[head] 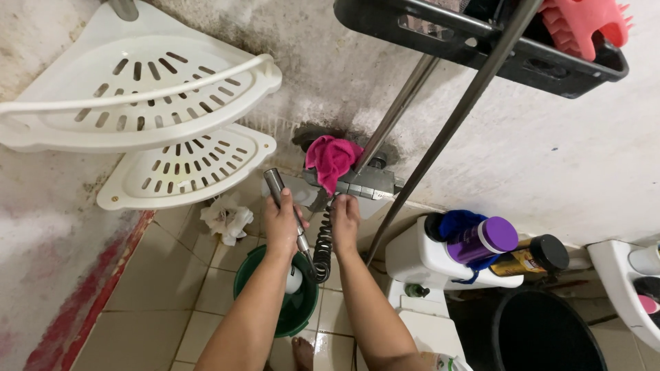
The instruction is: Cleaning a tiered corner shelf in a bathroom by rinsing it with a spray nozzle and wiping it with a cloth.
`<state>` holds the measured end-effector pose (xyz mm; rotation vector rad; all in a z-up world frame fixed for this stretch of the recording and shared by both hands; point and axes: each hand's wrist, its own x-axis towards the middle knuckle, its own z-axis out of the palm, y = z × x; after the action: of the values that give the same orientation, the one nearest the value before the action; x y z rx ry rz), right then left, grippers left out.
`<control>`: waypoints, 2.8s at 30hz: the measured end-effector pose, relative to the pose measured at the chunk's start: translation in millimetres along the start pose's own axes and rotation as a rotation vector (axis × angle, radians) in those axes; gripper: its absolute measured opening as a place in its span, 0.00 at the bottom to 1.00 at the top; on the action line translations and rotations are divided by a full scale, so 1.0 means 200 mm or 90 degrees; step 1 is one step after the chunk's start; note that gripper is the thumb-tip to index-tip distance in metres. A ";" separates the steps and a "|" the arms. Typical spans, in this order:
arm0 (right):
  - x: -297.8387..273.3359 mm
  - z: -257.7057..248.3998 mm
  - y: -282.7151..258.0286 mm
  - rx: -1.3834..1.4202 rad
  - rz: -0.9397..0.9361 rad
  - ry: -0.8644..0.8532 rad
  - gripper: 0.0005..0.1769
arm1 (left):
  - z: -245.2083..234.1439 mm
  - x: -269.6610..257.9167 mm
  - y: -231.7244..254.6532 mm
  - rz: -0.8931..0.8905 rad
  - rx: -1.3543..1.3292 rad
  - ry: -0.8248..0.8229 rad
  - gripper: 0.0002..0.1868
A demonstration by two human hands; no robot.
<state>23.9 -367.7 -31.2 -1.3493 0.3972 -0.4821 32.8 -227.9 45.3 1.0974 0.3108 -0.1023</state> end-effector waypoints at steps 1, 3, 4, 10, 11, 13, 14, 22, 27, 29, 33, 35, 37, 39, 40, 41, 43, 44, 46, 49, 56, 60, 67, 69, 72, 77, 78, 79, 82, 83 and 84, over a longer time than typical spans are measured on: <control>0.03 0.02 -0.02 0.001 -0.001 0.001 0.14 | 0.00 0.02 -0.02 0.000 0.001 -0.001 0.17; 0.07 0.05 -0.06 0.108 0.106 -0.003 0.21 | -0.01 0.04 -0.07 0.020 -0.006 -0.009 0.18; 0.09 0.06 -0.05 0.107 0.106 -0.002 0.21 | -0.01 0.04 -0.07 0.018 -0.005 -0.009 0.18; 0.11 0.11 -0.02 0.167 0.115 -0.013 0.27 | 0.01 0.06 -0.07 -0.005 0.007 -0.014 0.18; 0.11 0.11 -0.01 0.177 0.098 -0.025 0.28 | 0.00 0.06 -0.07 0.000 -0.002 -0.007 0.18; 0.12 0.11 0.02 0.188 0.080 -0.039 0.28 | 0.01 0.06 -0.06 0.005 -0.010 0.000 0.19; 0.12 0.11 0.04 0.183 0.082 -0.024 0.29 | 0.01 0.05 -0.04 0.003 -0.013 0.002 0.18; 0.14 0.11 0.07 0.181 0.070 -0.014 0.29 | 0.00 0.06 -0.03 0.014 -0.024 0.030 0.18; 0.14 0.12 0.05 0.197 0.080 -0.014 0.27 | -0.03 0.07 -0.05 -0.002 -0.063 0.022 0.18; 0.14 0.10 0.06 0.179 0.060 -0.038 0.29 | -0.03 0.07 -0.04 -0.010 -0.073 0.026 0.18; 0.02 0.08 -0.13 0.017 0.208 -0.069 0.30 | -0.03 0.06 -0.02 -0.074 -0.115 0.049 0.18; 0.00 -0.04 0.07 -0.063 0.088 -0.172 0.21 | -0.06 0.07 -0.02 -0.079 -0.158 0.037 0.18; -0.07 -0.06 -0.02 -0.145 -0.032 -0.274 0.14 | -0.07 0.09 -0.05 -0.087 -0.203 0.028 0.18; -0.20 0.02 -0.38 -0.335 -0.283 -0.374 0.26 | -0.10 0.13 -0.10 -0.116 -0.225 0.027 0.20; -0.20 0.03 -0.47 -0.334 -0.284 -0.375 0.26 | -0.09 0.10 -0.06 -0.115 -0.226 0.027 0.20; -0.21 0.04 -0.56 -0.360 -0.347 -0.448 0.33 | -0.07 0.07 -0.01 -0.188 -0.201 0.055 0.20; -0.20 0.05 -0.65 -0.384 -0.413 -0.525 0.40 | -0.07 0.06 0.02 -0.259 -0.178 0.084 0.20; -0.18 0.05 -0.65 -0.418 -0.358 -0.545 0.33 | -0.08 0.08 0.01 -0.271 -0.238 0.070 0.20; -0.19 0.12 -0.70 -0.450 -0.303 -0.568 0.27 | -0.16 0.20 -0.15 -0.280 -0.300 0.058 0.21; -0.19 0.24 -0.78 -0.246 0.125 -0.438 0.21 | -0.28 0.36 -0.33 -0.234 -0.292 -0.151 0.25; -0.08 0.31 -0.91 -0.183 -0.552 -0.505 0.22 | -0.27 0.02 0.29 0.043 0.126 -0.081 0.24; -0.06 0.36 -1.09 -0.057 -0.424 -0.396 0.20 | -0.26 -0.14 0.67 0.283 0.397 0.084 0.18; -0.13 0.44 -1.48 -0.086 -0.569 -0.219 0.15 | -0.20 -0.24 1.04 0.741 0.687 0.216 0.15; -0.15 0.43 -1.53 -0.060 -0.485 -0.283 0.14 | -0.20 -0.19 1.05 0.736 0.809 0.212 0.21; -0.12 0.45 -1.54 -0.006 -0.439 -0.375 0.13 | -0.21 -0.10 1.01 0.743 0.912 0.225 0.24; -0.07 0.55 -1.60 0.029 -0.487 -0.381 0.13 | -0.21 -0.08 1.06 0.672 0.960 0.207 0.28; -0.06 0.57 -1.61 0.059 -0.448 -0.426 0.13 | -0.21 -0.07 1.08 0.641 0.979 0.203 0.28; -0.06 0.60 -1.63 0.059 -0.448 -0.427 0.13 | -0.22 -0.04 1.08 0.641 0.980 0.205 0.28; -0.06 0.71 -1.68 0.014 -0.484 -0.441 0.14 | -0.26 0.02 1.12 0.617 1.030 0.224 0.30; -0.06 0.74 -1.69 0.014 -0.472 -0.444 0.15 | -0.28 0.04 1.14 0.598 1.047 0.236 0.31; -0.07 0.77 -1.70 0.015 -0.460 -0.448 0.17 | -0.30 0.05 1.16 0.577 1.065 0.248 0.32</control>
<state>60.7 -283.5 331.5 -1.5208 -0.6959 -0.5522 84.2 -68.2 216.9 2.8252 -0.0358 0.8223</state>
